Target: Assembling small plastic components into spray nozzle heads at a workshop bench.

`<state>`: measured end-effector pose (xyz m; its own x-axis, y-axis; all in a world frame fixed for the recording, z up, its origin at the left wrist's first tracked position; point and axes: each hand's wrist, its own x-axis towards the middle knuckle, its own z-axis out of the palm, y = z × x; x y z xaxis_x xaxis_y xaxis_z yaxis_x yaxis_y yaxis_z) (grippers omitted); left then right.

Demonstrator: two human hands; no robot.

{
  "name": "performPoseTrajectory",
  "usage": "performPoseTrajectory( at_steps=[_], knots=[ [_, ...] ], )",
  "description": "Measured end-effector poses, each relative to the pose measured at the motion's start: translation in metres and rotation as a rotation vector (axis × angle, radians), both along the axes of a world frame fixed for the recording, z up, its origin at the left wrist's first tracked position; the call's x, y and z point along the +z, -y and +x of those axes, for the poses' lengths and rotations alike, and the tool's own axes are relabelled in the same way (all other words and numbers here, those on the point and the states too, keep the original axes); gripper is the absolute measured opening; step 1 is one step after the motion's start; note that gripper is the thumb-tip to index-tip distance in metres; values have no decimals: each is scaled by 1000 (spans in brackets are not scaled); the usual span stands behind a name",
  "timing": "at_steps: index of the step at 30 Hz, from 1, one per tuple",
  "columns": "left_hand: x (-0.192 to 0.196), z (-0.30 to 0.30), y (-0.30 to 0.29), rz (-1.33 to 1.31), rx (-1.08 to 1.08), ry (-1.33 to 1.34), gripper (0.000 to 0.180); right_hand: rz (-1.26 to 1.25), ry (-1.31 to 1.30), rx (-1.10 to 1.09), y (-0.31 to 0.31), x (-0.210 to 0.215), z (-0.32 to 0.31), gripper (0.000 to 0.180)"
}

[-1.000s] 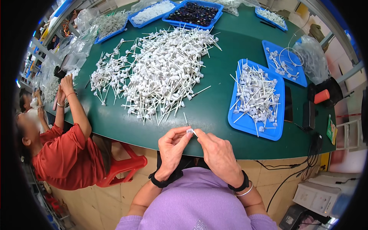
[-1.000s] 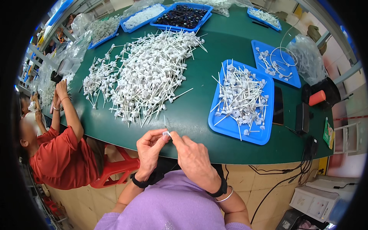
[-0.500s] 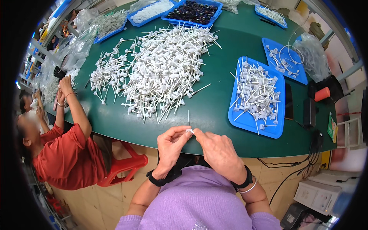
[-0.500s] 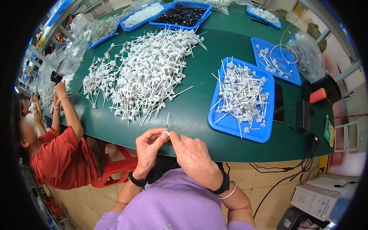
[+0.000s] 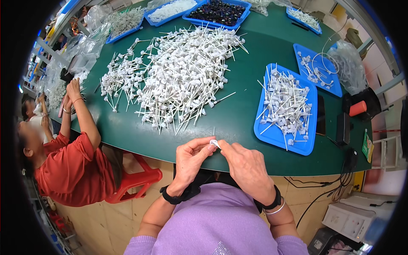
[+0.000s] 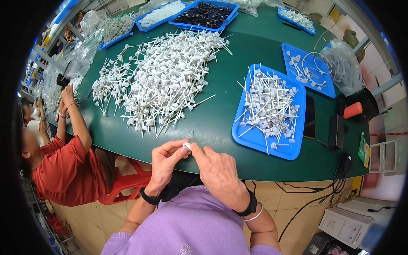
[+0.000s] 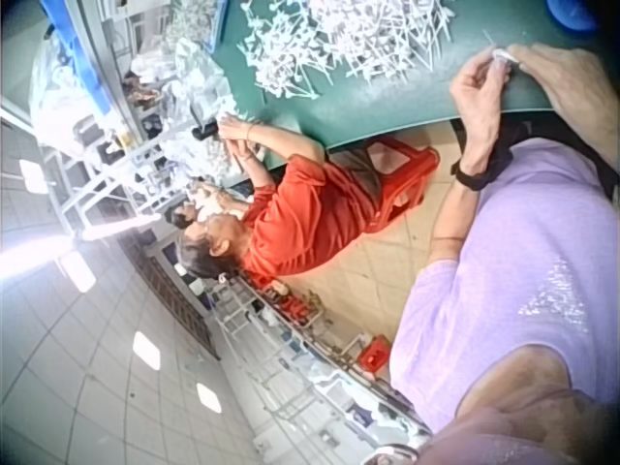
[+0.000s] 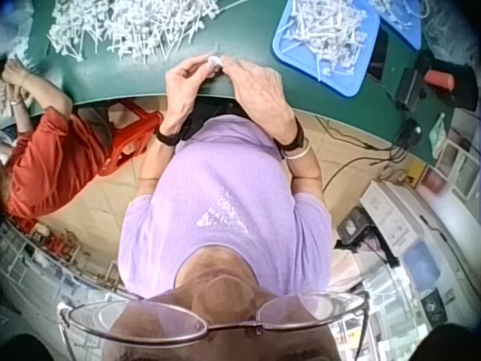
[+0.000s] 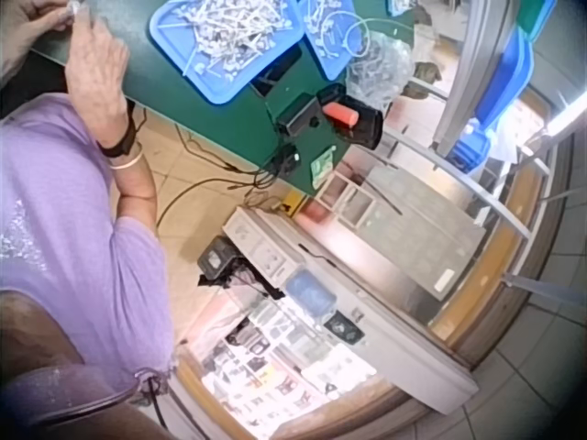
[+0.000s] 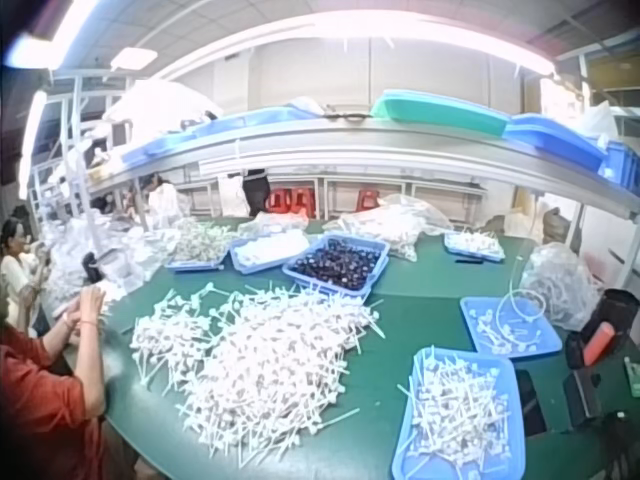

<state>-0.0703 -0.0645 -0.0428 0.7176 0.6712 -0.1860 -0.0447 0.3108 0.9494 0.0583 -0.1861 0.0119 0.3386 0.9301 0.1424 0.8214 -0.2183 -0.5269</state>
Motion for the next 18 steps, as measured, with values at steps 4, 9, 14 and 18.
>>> performPoseTrajectory(
  at_steps=[4,9,14,18],
  knots=[
    [3,2,2,57,37,-47,24,-2,27,-3,-1,-2,-2,24],
    [2,1,3,93,39,-75,23,-48,46,43,0,0,-1,40],
    [5,3,7,182,76,-121,21,-76,100,31,-2,1,-5,33],
    [6,2,9,418,72,-213,20,-178,120,40,-3,9,-7,35]
  ],
)
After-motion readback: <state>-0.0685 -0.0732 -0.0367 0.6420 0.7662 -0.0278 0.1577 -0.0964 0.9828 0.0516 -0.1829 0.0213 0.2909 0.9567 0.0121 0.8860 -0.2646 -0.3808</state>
